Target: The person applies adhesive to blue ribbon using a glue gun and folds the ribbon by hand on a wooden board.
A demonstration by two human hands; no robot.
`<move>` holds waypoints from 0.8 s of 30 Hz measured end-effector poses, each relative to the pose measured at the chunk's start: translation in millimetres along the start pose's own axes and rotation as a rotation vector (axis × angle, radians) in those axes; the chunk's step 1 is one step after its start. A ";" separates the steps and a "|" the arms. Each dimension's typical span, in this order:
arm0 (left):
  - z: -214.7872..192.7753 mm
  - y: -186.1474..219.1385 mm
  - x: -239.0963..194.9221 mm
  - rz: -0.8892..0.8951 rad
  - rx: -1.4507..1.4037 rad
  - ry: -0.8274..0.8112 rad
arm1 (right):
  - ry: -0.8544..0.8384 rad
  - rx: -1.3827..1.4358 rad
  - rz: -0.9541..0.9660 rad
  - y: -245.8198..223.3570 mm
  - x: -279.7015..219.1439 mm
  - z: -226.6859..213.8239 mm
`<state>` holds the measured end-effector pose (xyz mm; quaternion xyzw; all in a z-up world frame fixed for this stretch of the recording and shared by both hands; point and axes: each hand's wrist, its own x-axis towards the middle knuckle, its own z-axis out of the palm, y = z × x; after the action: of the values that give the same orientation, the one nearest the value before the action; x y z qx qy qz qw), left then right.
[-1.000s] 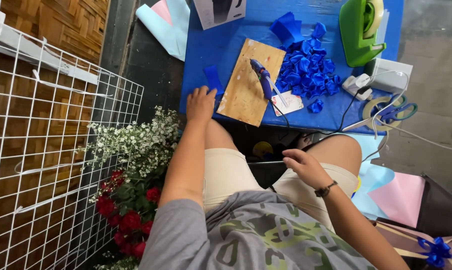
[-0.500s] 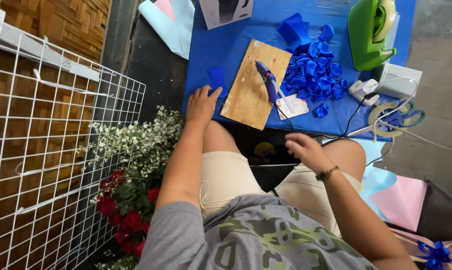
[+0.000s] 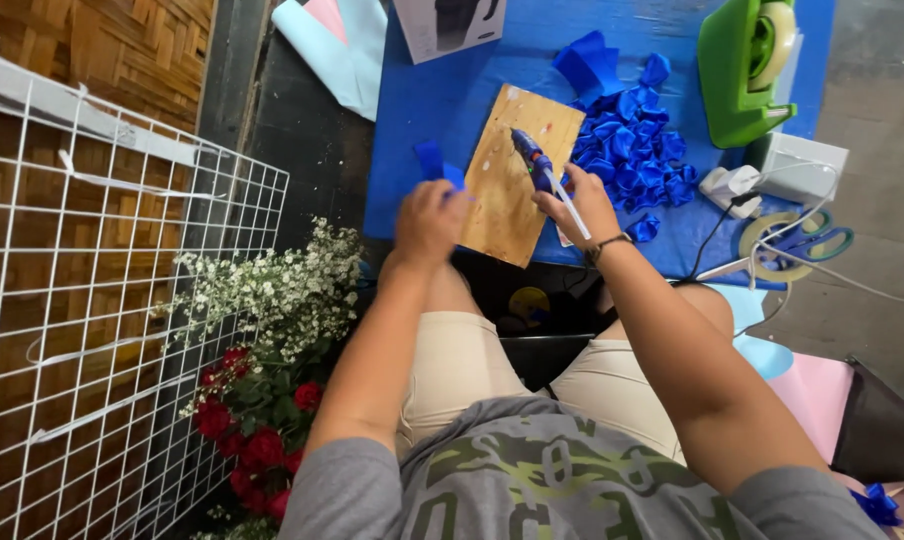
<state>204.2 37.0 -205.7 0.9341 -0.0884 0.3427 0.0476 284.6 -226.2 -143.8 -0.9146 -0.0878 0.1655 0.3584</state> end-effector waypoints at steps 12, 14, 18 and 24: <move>0.4 51.1 -34.6 -0.106 -0.240 -0.081 | -0.017 0.053 -0.036 16.5 39.5 36.2; 3.9 51.3 -35.9 -0.169 -0.163 -0.094 | -0.012 0.087 -0.015 4.8 30.5 28.1; -4.2 58.5 -24.2 -0.249 -0.204 -0.313 | -0.046 0.178 0.069 -21.4 3.2 4.6; 8.3 52.1 -15.9 -0.226 -0.284 -0.381 | -0.103 0.121 0.106 -33.3 -17.9 -7.0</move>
<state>187.2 -13.2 -220.9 0.9696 -0.0380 0.1376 0.1985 269.1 -211.3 -112.0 -0.8850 -0.0474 0.2361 0.3986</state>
